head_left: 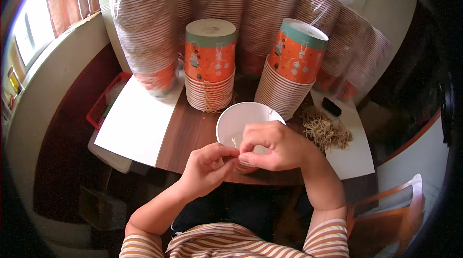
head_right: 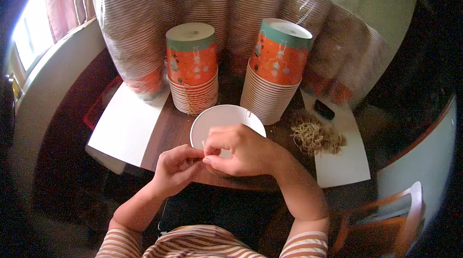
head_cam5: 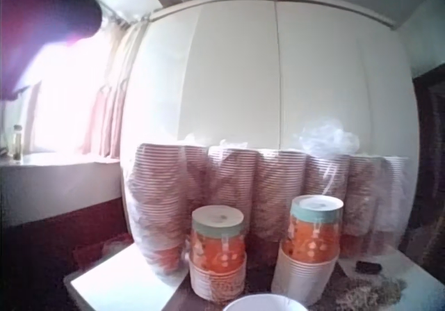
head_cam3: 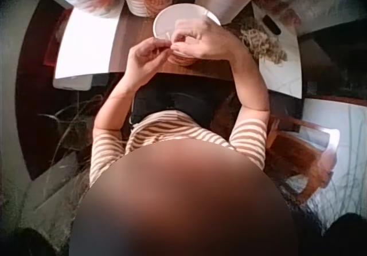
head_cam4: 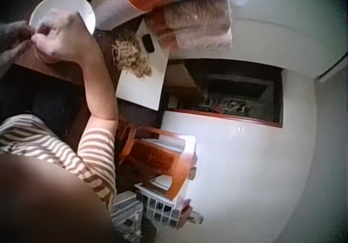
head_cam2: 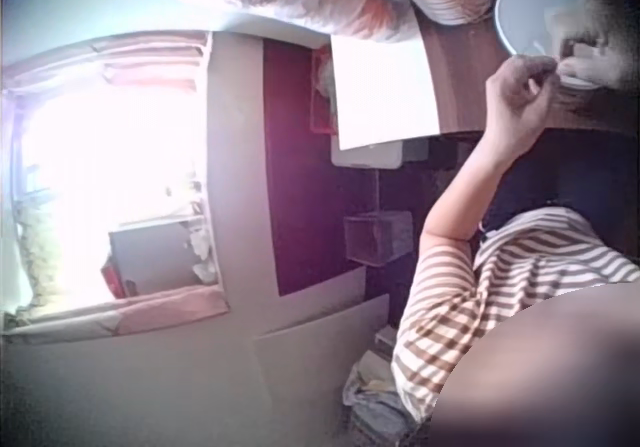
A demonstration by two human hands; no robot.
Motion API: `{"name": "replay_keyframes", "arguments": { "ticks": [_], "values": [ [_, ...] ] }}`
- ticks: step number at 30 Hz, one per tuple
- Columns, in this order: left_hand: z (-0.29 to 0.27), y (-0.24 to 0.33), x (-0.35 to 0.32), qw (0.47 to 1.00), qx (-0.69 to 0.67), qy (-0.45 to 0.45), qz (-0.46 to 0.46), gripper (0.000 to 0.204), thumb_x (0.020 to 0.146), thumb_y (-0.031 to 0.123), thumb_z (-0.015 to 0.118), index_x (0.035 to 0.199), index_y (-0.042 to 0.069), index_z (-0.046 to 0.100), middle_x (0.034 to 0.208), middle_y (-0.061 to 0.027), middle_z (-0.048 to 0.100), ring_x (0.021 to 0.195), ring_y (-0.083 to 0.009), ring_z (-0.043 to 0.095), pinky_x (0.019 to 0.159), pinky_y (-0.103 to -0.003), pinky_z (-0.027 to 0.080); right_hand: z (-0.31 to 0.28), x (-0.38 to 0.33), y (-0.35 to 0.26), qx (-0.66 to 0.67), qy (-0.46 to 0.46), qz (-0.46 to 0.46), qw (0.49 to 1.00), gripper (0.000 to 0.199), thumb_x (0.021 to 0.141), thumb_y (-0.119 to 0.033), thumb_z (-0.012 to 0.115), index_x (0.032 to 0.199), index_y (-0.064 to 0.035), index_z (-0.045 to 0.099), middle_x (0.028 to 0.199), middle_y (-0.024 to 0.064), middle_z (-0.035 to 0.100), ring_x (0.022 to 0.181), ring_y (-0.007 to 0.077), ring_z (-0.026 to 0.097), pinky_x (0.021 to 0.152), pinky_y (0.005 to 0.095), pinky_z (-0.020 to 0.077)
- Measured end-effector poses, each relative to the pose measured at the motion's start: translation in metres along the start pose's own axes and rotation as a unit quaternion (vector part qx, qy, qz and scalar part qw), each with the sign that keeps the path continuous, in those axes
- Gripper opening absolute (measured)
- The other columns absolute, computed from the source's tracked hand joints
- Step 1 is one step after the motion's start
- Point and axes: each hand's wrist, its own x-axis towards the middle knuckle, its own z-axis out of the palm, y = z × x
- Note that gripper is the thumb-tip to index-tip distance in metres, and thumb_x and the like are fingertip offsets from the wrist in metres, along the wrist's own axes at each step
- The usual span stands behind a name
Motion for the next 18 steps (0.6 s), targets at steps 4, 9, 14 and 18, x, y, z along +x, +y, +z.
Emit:
{"name": "replay_keyframes", "arguments": {
  "ticks": [4, 9, 14, 18],
  "values": [
    [-0.004, -0.004, -0.003, 0.996, 0.062, -0.015, 0.063, 0.011, 0.086, 0.006, 0.064, 0.094, -0.001, 0.063, 0.083, 0.0001, 0.062, 0.074, -0.0033, 0.055, 0.064, -0.019, 0.045, 0.004, 0.014, 0.007, 0.001, 0.021, -0.003, 1.0, 0.009, 0.076, -0.007, 0.067, 0.075, -0.0016, 0.06, 0.072, 0.0079, 0.059, 0.066, 0.0182, 0.059, 0.058, 0.0282, 0.0449],
    [-0.011, -0.014, -0.01, 0.983, -0.167, -0.041, -0.062, 0.007, 0.086, 0.005, 0.062, 0.089, -0.001, 0.06, 0.081, -0.0015, 0.062, 0.073, -0.0046, 0.055, 0.064, -0.019, 0.045, 0.022, 0.016, 0.011, -0.27, 0.198, -0.012, 0.942, 0.024, 0.07, -0.014, 0.073, 0.09, -0.0086, 0.06, 0.097, 0.0064, 0.057, 0.089, 0.0259, 0.053, 0.082, 0.0377, 0.0404],
    [-0.021, -0.019, -0.007, 0.963, -0.246, -0.018, -0.107, 0.003, 0.082, 0.002, 0.059, 0.08, 0.0, 0.058, 0.075, -0.0062, 0.062, 0.068, -0.0114, 0.059, 0.065, -0.024, 0.048, 0.028, -0.004, 0.002, -0.253, 0.251, -0.026, 0.934, 0.015, 0.069, -0.007, 0.072, 0.079, -0.0077, 0.06, 0.087, 0.0053, 0.059, 0.082, 0.0253, 0.055, 0.078, 0.0365, 0.0419],
    [-0.023, -0.018, -0.008, 0.962, -0.245, -0.012, -0.122, 0.003, 0.082, 0.002, 0.058, 0.08, 0.0, 0.057, 0.074, -0.0063, 0.062, 0.067, -0.0117, 0.058, 0.064, -0.024, 0.048, 0.04, -0.016, 0.007, -0.125, 0.164, -0.038, 0.978, 0.018, 0.068, -0.005, 0.071, 0.085, -0.0083, 0.066, 0.083, 0.0045, 0.06, 0.077, 0.0233, 0.056, 0.073, 0.0327, 0.0428]
  ]
}}
